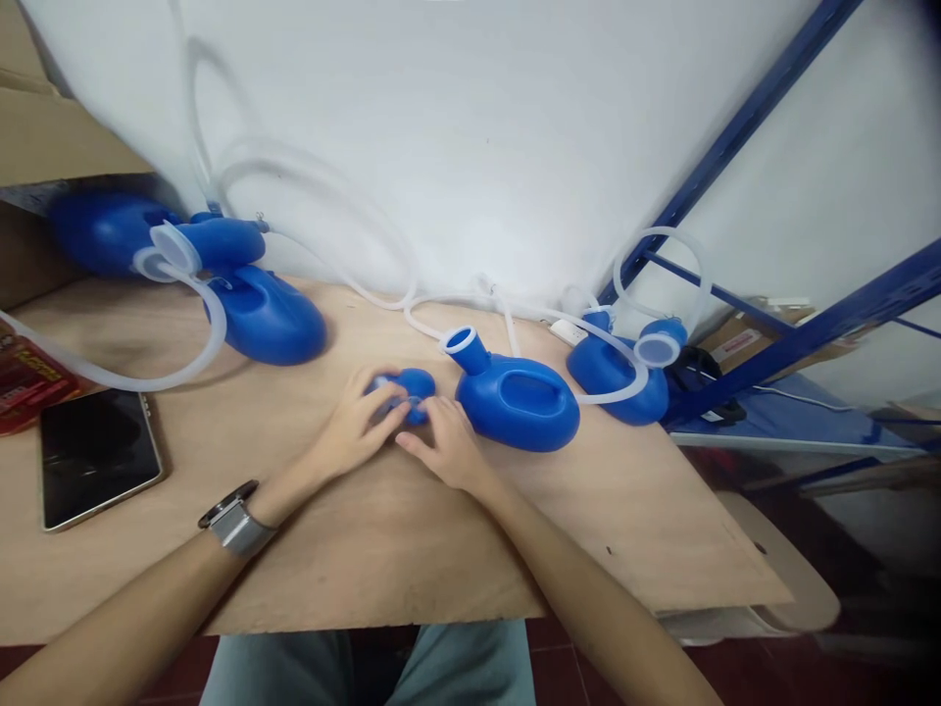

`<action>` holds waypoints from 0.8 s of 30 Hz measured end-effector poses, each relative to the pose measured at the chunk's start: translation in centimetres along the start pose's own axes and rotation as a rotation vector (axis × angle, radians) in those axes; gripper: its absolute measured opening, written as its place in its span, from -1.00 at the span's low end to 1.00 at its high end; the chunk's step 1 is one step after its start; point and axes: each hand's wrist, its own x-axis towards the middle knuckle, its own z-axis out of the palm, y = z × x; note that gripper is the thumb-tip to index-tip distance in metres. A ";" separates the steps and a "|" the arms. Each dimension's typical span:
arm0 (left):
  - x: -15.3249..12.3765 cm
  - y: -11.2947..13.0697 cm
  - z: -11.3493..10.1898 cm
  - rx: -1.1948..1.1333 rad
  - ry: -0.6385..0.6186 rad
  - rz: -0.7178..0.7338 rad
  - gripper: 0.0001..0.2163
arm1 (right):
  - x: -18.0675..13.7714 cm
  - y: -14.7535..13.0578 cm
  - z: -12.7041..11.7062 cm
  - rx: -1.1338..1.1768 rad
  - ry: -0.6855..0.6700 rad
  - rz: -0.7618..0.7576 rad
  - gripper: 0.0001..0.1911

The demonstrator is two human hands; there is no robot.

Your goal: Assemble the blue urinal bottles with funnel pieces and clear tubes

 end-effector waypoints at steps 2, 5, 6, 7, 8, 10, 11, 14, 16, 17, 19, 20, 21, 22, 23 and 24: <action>0.1 -0.4 -0.3 -0.018 -0.054 0.025 -0.76 | 0.0 -0.2 -0.2 0.013 0.008 0.025 -0.63; 0.2 -0.7 -0.5 -0.043 -0.119 0.027 -0.77 | -0.1 -0.3 0.0 0.049 0.030 0.076 -0.72; 0.2 -0.8 -0.6 -0.042 -0.136 0.025 -0.77 | -0.1 -0.3 0.1 0.050 0.033 0.083 -0.74; 0.2 -0.9 -0.7 -0.034 -0.153 0.026 -0.76 | -0.1 -0.3 0.2 0.048 0.033 0.087 -0.77; 0.2 -0.9 -0.7 -0.021 -0.168 0.031 -0.77 | -0.1 -0.3 0.3 0.047 0.029 0.087 -0.79; 0.2 -1.2 -0.7 0.016 -0.188 0.058 -0.78 | -0.1 -0.2 0.5 0.050 0.026 0.088 -0.82; 0.2 -1.3 -0.6 0.039 -0.189 0.080 -0.79 | -0.1 -0.2 0.5 0.054 0.028 0.088 -0.83; 0.1 -1.9 -0.3 0.107 -0.157 0.165 -0.80 | -0.1 -0.1 0.5 0.075 0.038 0.079 -0.85; 0.1 -2.3 0.0 0.139 -0.124 0.218 -0.78 | -0.1 -0.1 0.5 0.096 0.036 0.066 -0.88; 0.0 -2.5 0.1 0.150 -0.113 0.234 -0.78 | 0.0 0.0 0.5 0.105 0.035 0.059 -0.90; 0.0 -2.6 0.2 0.162 -0.103 0.250 -0.78 | 0.0 0.0 0.5 0.115 0.040 0.042 -0.93; -0.1 -2.6 0.1 0.161 -0.101 0.253 -0.78 | 0.0 0.1 0.6 0.116 0.049 0.034 -0.93; 0.0 -2.6 0.1 0.153 -0.103 0.253 -0.78 | 0.0 0.1 0.6 0.113 0.060 0.026 -0.93; 0.0 -2.5 -0.1 0.139 -0.106 0.250 -0.79 | 0.0 0.2 0.6 0.108 0.069 0.020 -0.93; 0.0 -2.4 -0.3 0.119 -0.107 0.246 -0.80 | -0.1 0.2 0.7 0.103 0.073 0.015 -0.93; 0.1 -2.3 -0.4 0.096 -0.110 0.240 -0.81 | -0.1 0.2 0.7 0.096 0.073 0.012 -0.93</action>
